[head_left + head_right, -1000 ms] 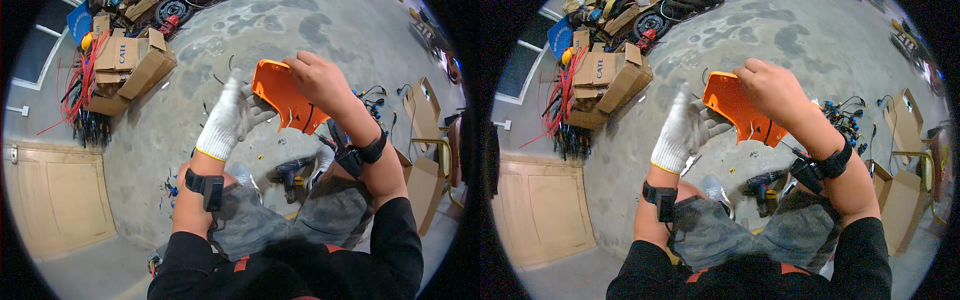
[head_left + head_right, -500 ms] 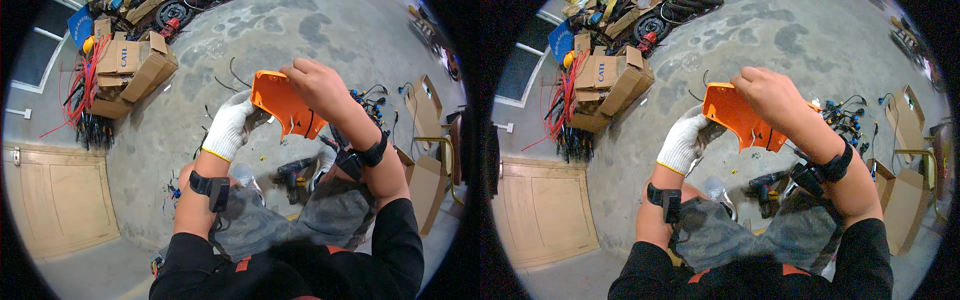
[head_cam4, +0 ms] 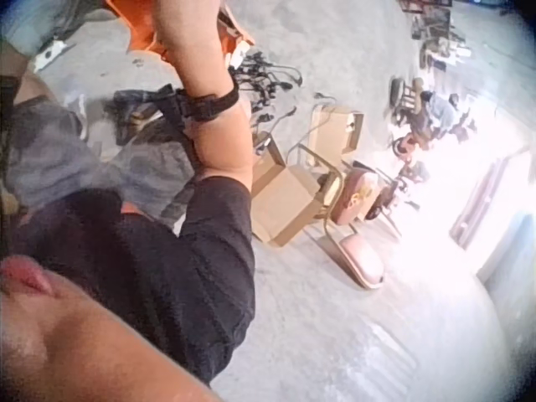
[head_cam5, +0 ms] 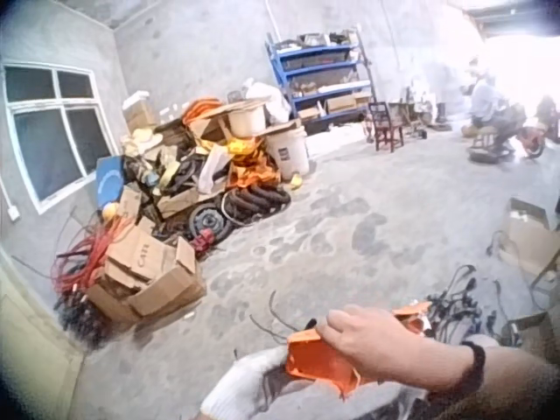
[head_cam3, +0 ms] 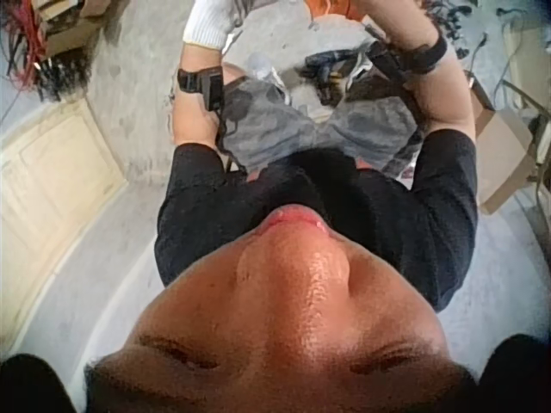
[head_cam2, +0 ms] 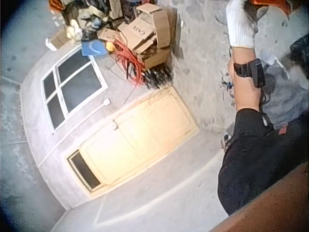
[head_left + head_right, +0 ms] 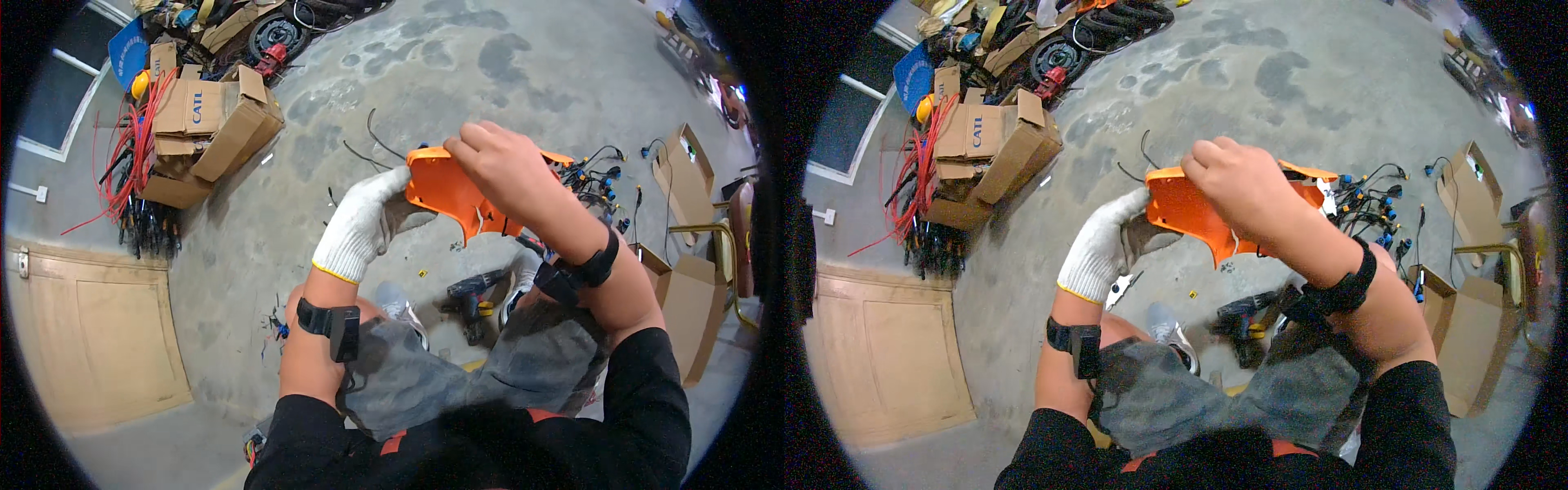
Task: Repairing or assembling an orange motorcycle body part using an electric drill and hand tools.
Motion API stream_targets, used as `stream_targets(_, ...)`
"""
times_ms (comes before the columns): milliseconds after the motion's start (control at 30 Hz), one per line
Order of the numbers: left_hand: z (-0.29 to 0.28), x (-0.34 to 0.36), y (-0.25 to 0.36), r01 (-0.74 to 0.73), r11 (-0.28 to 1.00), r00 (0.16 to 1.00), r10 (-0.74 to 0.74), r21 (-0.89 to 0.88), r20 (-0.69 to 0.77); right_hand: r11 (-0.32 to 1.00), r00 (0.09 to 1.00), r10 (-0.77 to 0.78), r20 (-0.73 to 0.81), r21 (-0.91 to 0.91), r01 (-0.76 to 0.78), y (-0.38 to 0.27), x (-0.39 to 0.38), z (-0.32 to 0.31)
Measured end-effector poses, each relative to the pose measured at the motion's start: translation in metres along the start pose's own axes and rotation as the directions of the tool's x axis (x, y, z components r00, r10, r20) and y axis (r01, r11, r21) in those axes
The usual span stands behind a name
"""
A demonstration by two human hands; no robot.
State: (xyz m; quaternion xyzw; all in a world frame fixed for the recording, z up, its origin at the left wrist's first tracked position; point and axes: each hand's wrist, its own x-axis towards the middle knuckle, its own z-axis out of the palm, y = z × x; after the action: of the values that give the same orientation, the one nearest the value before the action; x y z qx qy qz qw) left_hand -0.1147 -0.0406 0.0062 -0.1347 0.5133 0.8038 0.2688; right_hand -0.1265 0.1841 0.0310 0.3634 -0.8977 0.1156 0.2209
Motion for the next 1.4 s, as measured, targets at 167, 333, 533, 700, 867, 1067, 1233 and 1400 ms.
stream_targets(167,0.002,-0.002,-0.005,-0.049,0.996,0.998,0.045,0.078,0.046,0.999,0.999,-0.033,-0.036,-0.023,0.032,-0.004,-0.005,0.011)
stream_targets(333,0.002,0.000,-0.010,-0.017,0.972,0.995,0.039,0.235,-0.089,0.995,0.996,-0.085,-0.004,-0.048,0.085,-0.018,0.003,0.017)
stream_targets(533,0.010,0.012,-0.018,0.063,0.962,0.987,-0.021,0.265,-0.160,0.987,0.991,-0.134,0.020,-0.082,0.135,-0.011,0.006,0.019)
stream_targets(700,0.016,0.013,-0.017,0.067,0.980,0.995,-0.051,0.189,-0.090,0.994,0.995,-0.076,0.065,-0.072,0.080,-0.006,0.007,0.010)
stream_targets(867,0.017,0.014,-0.020,0.056,0.983,0.976,-0.017,0.173,-0.218,0.993,0.995,-0.086,0.047,-0.074,0.089,-0.013,0.010,0.014)
stream_targets(1067,0.005,0.012,-0.020,-0.006,0.932,0.956,0.111,0.362,-0.271,0.998,0.997,-0.066,-0.039,-0.001,0.066,-0.021,0.008,0.023)
stream_targets(1233,0.007,0.013,-0.021,-0.176,0.984,0.967,0.177,0.025,-0.182,0.993,0.966,0.081,-0.246,0.098,-0.059,-0.015,0.022,0.022)
stream_targets(1400,0.000,0.007,-0.002,-0.123,0.983,0.943,0.158,0.135,-0.293,0.898,0.920,0.264,-0.290,0.423,-0.124,-0.026,0.018,0.000)
